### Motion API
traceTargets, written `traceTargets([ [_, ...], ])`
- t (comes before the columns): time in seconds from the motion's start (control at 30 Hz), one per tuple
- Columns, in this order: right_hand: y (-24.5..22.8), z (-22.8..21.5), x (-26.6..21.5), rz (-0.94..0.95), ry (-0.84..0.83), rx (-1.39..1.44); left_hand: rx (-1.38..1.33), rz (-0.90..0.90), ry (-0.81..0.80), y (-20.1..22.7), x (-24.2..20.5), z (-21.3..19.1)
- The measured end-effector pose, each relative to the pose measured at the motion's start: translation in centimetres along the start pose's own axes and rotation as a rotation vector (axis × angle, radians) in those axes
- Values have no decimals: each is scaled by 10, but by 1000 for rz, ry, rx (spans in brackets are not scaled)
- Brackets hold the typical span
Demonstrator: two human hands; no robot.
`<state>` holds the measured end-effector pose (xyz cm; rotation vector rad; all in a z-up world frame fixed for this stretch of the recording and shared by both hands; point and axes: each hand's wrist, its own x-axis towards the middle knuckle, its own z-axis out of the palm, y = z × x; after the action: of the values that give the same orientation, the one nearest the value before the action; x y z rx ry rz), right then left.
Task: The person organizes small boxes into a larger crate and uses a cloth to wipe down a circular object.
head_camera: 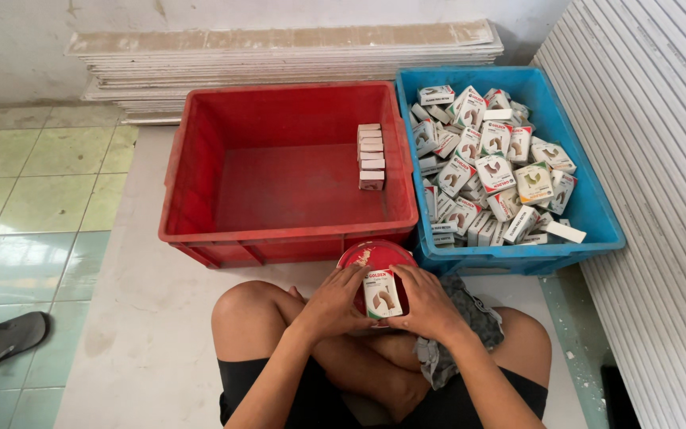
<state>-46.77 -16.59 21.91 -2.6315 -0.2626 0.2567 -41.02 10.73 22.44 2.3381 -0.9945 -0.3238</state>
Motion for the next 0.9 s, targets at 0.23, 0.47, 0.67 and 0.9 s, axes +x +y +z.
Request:
traceTargets([
  [0.23,4,7,3,1,12,-16,-19,12,32,-5,1,10],
  [0.47,4,6,1,8,6,-8,-52,48,130,-8,-3,18],
  [0.67,12,17,-2,-7,47,54,-102,88,233,-17,-3,33],
  [0.9,10,15,-5,-11,59,100,-171,80,257,-18,-2,33],
])
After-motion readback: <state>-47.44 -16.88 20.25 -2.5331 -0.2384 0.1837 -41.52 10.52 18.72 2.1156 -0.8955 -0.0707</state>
